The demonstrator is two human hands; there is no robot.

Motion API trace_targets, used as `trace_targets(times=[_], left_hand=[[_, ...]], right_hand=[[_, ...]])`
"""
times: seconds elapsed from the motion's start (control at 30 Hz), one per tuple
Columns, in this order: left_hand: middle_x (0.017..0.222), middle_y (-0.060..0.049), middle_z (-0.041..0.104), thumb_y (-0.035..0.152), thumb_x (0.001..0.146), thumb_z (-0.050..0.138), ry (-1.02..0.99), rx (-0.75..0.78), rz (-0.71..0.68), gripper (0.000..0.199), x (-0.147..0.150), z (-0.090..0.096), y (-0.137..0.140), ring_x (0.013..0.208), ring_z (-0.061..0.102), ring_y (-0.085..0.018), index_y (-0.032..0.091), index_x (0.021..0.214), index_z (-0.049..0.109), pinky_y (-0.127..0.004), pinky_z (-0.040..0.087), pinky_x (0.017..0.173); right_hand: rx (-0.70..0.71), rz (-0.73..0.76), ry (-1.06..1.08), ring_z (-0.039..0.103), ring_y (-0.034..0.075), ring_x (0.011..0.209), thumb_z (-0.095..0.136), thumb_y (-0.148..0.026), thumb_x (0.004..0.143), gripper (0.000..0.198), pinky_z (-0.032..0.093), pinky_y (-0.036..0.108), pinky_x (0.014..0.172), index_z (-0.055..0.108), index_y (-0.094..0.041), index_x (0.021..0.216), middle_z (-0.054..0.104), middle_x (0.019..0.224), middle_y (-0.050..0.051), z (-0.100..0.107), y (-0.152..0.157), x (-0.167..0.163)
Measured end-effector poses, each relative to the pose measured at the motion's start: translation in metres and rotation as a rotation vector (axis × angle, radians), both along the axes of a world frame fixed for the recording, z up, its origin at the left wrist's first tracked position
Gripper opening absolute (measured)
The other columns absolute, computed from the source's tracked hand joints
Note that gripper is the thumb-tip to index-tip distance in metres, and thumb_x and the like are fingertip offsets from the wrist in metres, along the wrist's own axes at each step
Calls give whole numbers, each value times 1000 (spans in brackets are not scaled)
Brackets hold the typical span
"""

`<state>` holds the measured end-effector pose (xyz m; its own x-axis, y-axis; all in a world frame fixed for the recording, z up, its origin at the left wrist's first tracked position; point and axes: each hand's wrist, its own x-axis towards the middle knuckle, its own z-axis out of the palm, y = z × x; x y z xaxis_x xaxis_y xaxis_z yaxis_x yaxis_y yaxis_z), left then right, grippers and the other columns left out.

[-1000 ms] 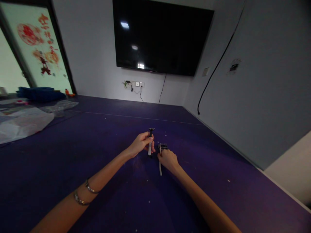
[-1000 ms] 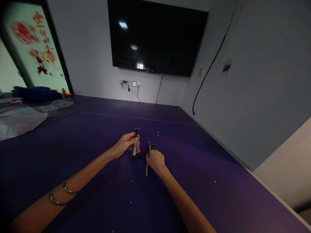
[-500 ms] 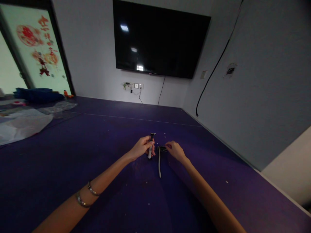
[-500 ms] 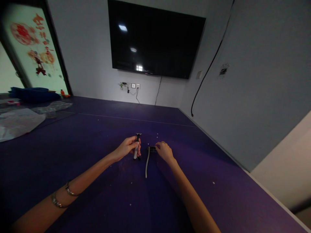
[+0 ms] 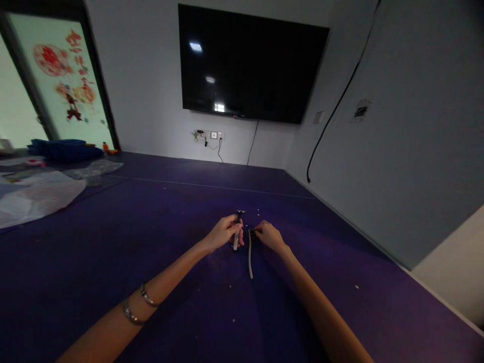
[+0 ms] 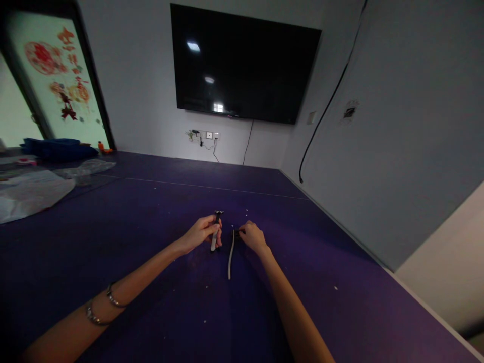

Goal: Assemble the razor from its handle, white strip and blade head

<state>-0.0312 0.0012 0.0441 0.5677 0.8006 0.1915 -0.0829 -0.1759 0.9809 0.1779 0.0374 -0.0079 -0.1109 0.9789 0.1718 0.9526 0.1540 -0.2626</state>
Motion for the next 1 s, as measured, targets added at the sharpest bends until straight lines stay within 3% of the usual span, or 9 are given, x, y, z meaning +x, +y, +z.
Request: trace_targets(times=[0.23,0.37,0.5,0.77,1.0], left_hand=[[60,1,57,28,82,49,-3,-3,9,13,0,-1,1,51,62,-15,16,85,44,-23,48,45],[60,1,57,29,82,49,-15,-9,3,15,1,-2,1,51,62,-15,16,85,44,-23,48,45],[60,1,57,29,82,49,-14,-15,2,14,1,-4,2,51,62,-15,16,85,43,-23,48,45],[60,0,58,29,82,50,-7,-7,7,15,1,-7,3,50,62,-14,15,86,45,-22,47,44],[67,-3,62,30,80,54,25,-14,52,18,2,-5,1,54,63,-15,14,87,49,-22,46,45]], right_hand=[[30,4,146,60,15,87,55,-25,77,18,44,23,76,70,-21,88,65,96,4,-4,7,8],[14,7,492,63,16,74,56,-24,75,20,50,24,65,70,-16,87,68,80,4,-9,14,17],[-34,-21,782,65,16,66,55,-21,74,28,53,24,52,67,-9,96,68,78,8,-11,17,24],[-41,-22,817,65,15,65,54,-9,69,32,55,25,56,69,-9,96,70,74,5,0,12,29],[-62,12,721,65,14,63,51,-6,69,36,54,23,58,68,-9,100,71,78,5,18,4,20]])
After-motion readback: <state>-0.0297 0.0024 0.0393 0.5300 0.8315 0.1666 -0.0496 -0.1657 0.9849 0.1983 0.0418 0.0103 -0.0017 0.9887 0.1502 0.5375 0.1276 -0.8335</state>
